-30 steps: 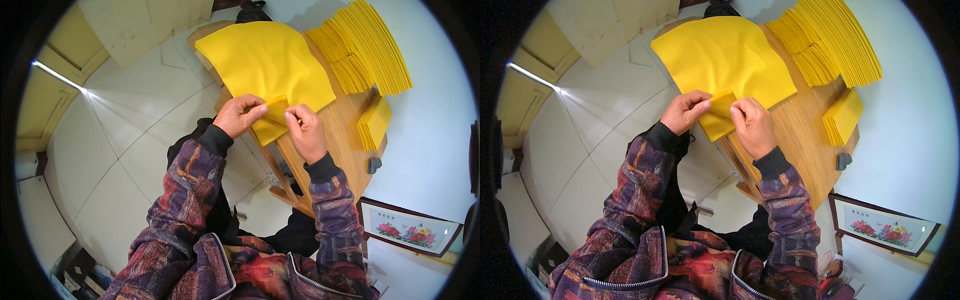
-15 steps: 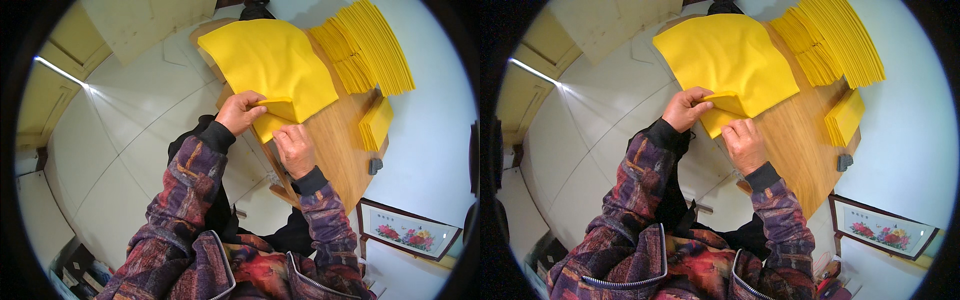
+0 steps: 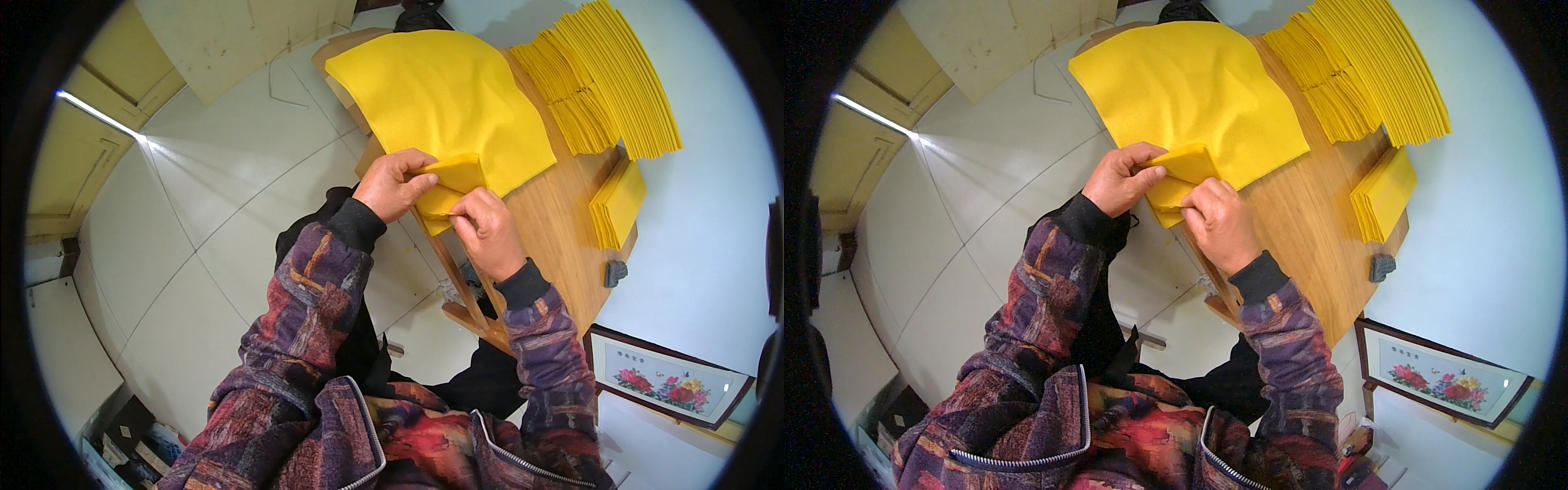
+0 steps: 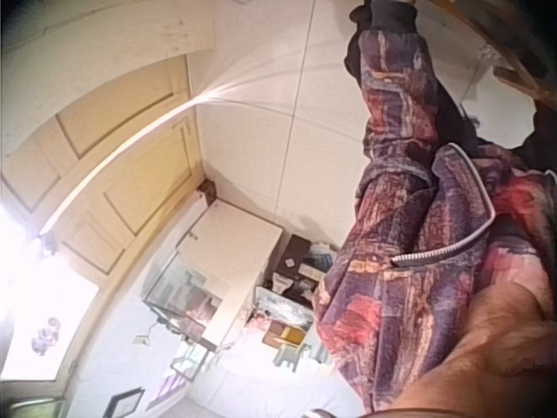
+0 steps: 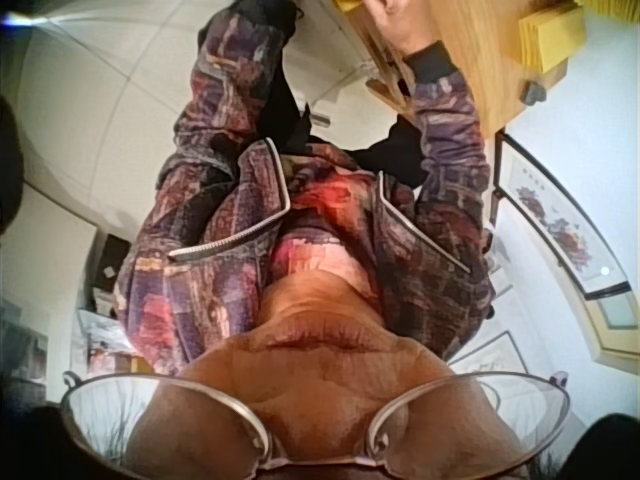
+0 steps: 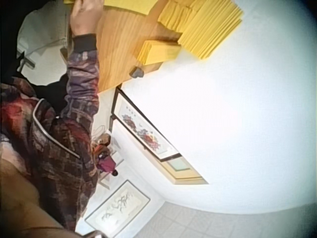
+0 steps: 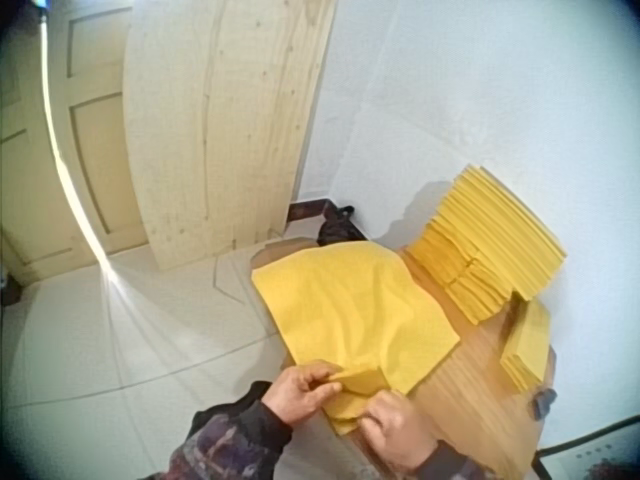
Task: The person folds yellow paper sheets on a wooden table, aligning edges and pressing creases. They handle the sheets one at a time, stacking the folded pieces on the table.
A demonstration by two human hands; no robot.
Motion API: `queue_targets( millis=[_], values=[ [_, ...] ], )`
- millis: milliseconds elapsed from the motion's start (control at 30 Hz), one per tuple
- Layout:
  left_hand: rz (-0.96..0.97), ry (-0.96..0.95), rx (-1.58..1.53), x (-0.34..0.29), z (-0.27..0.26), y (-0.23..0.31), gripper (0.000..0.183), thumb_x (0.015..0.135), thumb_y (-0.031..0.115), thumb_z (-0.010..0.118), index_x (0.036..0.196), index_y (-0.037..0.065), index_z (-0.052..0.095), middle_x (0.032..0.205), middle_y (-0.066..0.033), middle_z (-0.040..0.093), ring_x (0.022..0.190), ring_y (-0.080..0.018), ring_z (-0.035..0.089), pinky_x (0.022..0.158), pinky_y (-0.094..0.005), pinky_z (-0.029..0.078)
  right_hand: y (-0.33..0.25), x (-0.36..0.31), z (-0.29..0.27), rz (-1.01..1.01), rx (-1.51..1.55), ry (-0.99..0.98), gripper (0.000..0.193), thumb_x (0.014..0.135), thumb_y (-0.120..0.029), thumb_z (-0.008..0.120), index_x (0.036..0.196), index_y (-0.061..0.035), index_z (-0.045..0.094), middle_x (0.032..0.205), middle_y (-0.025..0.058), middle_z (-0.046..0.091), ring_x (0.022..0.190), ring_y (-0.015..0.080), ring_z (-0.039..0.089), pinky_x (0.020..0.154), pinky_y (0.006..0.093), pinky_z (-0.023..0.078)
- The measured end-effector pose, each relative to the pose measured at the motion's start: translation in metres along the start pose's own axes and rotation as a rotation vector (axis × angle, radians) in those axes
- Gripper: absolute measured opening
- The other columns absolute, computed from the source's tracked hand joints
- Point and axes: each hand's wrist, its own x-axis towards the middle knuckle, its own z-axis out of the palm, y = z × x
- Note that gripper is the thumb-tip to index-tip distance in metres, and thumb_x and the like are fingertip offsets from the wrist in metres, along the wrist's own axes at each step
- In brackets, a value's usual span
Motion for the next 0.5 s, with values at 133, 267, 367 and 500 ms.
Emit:
queue_targets(
  millis=[133, 267, 367, 500],
  values=[
    [-0.015, -0.008, -0.020, 0.000, 0.000, 0.001, 0.017, 0.088, 0.008, 0.060, 0.101, -0.003, 0.063, 0.089, -0.0070, 0.066, 0.082, -0.0138, 0.061, 0.075, -0.0277, 0.050, 0.004, 0.004, -0.007, 0.152, 0.237, -0.083, 0.007, 0.079, -0.003, 0.065, 0.080, -0.0012, 0.058, 0.076, 0.0116, 0.056, 0.073, 0.0279, 0.058, 0.065, 0.0347, 0.047],
    [-0.013, -0.006, -0.010, 0.000, 0.000, 0.000, 0.017, 0.089, 0.009, 0.059, 0.100, -0.003, 0.063, 0.087, -0.0074, 0.066, 0.080, -0.0147, 0.061, 0.074, -0.0285, 0.050, 0.008, 0.007, -0.013, 0.181, 0.322, -0.139, 0.008, 0.083, -0.006, 0.063, 0.084, 0.0006, 0.059, 0.075, 0.0116, 0.056, 0.069, 0.0243, 0.057, 0.062, 0.0322, 0.045],
    [-0.003, 0.006, 0.055, 0.001, -0.001, 0.000, 0.019, 0.090, 0.013, 0.059, 0.100, -0.003, 0.063, 0.084, -0.0078, 0.065, 0.079, -0.0153, 0.061, 0.073, -0.0293, 0.049, 0.005, 0.009, -0.016, 0.176, 0.342, -0.081, 0.007, 0.085, -0.006, 0.061, 0.084, 0.0007, 0.059, 0.074, 0.0117, 0.056, 0.067, 0.0236, 0.056, 0.061, 0.0322, 0.045],
    [-0.012, 0.014, 0.042, 0.001, -0.001, 0.003, 0.022, 0.090, 0.017, 0.061, 0.099, -0.003, 0.063, 0.081, -0.0081, 0.065, 0.079, -0.0157, 0.061, 0.073, -0.0296, 0.049, -0.003, 0.014, -0.020, 0.175, 0.184, 0.032, 0.007, 0.085, -0.006, 0.061, 0.083, 0.0000, 0.058, 0.075, 0.0131, 0.057, 0.069, 0.0275, 0.057, 0.061, 0.0345, 0.045]
  ],
)
